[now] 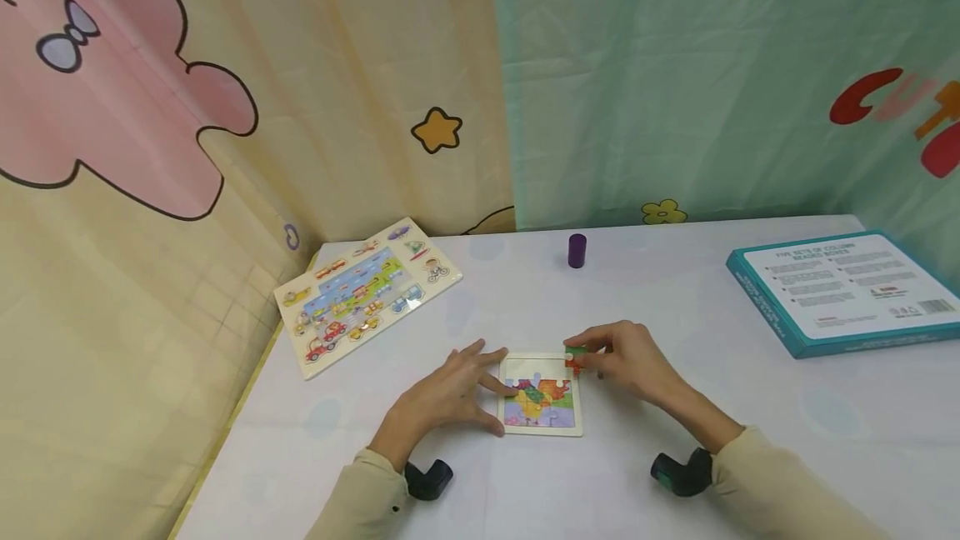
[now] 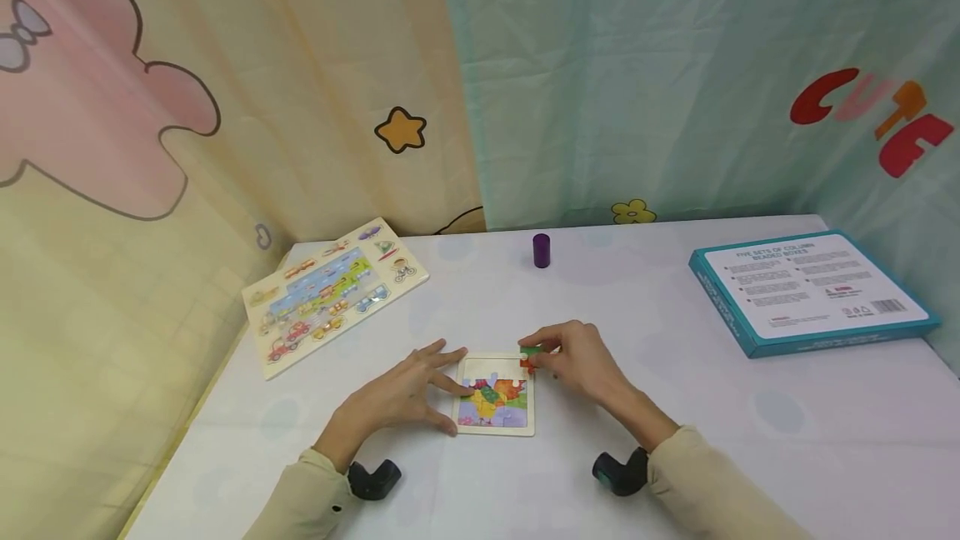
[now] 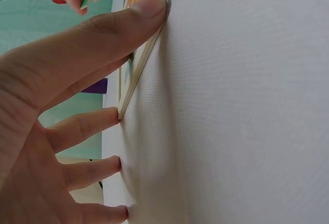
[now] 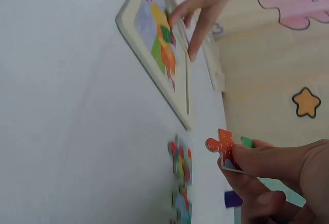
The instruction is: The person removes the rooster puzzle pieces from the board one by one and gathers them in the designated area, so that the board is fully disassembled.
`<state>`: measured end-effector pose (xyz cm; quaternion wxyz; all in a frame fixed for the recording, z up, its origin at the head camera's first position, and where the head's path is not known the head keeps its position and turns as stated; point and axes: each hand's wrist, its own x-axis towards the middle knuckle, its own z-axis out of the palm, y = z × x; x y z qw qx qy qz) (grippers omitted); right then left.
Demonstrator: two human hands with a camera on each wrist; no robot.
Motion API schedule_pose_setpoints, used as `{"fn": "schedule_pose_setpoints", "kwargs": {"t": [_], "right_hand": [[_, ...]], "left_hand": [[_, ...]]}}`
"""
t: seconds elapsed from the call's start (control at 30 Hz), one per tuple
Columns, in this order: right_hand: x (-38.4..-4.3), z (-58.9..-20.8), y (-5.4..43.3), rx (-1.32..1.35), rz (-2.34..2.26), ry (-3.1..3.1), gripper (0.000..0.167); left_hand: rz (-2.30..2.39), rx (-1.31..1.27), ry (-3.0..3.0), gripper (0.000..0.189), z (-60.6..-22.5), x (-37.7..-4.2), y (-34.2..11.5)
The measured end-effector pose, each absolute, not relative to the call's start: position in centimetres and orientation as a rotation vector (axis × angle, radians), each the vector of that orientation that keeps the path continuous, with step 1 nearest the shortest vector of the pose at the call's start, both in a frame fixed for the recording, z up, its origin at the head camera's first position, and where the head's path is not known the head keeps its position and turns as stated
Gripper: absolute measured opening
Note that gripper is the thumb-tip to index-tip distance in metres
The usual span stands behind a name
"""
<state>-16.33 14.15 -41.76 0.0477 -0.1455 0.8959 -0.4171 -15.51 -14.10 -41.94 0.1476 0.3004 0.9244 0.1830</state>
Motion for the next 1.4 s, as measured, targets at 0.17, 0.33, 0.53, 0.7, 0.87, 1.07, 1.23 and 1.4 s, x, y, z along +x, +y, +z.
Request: {"fn": "schedule_pose_setpoints", "kwargs": {"t": [0.17,0.33,0.53,0.7,0.87,1.07,1.23,1.4], "right_hand": [[-16.3,-41.5,19.0,-0.282,-1.23,2.793,0.024],[-15.6,-41.7,22.6,-0.212,-1.136,2.855,0.025],[-15.2,-42.3,23.7,-0.203,-1.093,2.835,0.025],[-15.3,-42.4,23.2,-0.201,-1.022,2.859,0.024],[-15.5,-42.4,22.8,-0.166,-0.957,2.891,0.021],[-15.4,-42.4,22.8,-0.148,-0.946,2.901,0.017],[-15.5,-42.4,23.0,-0.145,-0.953,2.902,0.018],[-15.6,-42.6,23.3,-0.129,-0.984,2.877,0.017]], "left_hand": [[0.541,0.869,2.662,0.053,-41.9,-15.4,-14.0],[0.536,0.868,2.66,0.053,-41.8,-15.4,-14.1],[0.543,0.849,2.66,0.053,-41.9,-15.4,-14.1],[0.544,0.842,2.664,0.053,-42.0,-15.4,-14.1],[0.544,0.86,2.67,0.053,-42.0,-15.4,-14.1],[0.554,0.891,2.676,0.052,-42.1,-15.3,-14.2],[0.545,0.902,2.68,0.052,-42.0,-15.3,-14.2],[0.538,0.905,2.681,0.053,-42.0,-15.3,-14.1]]}}
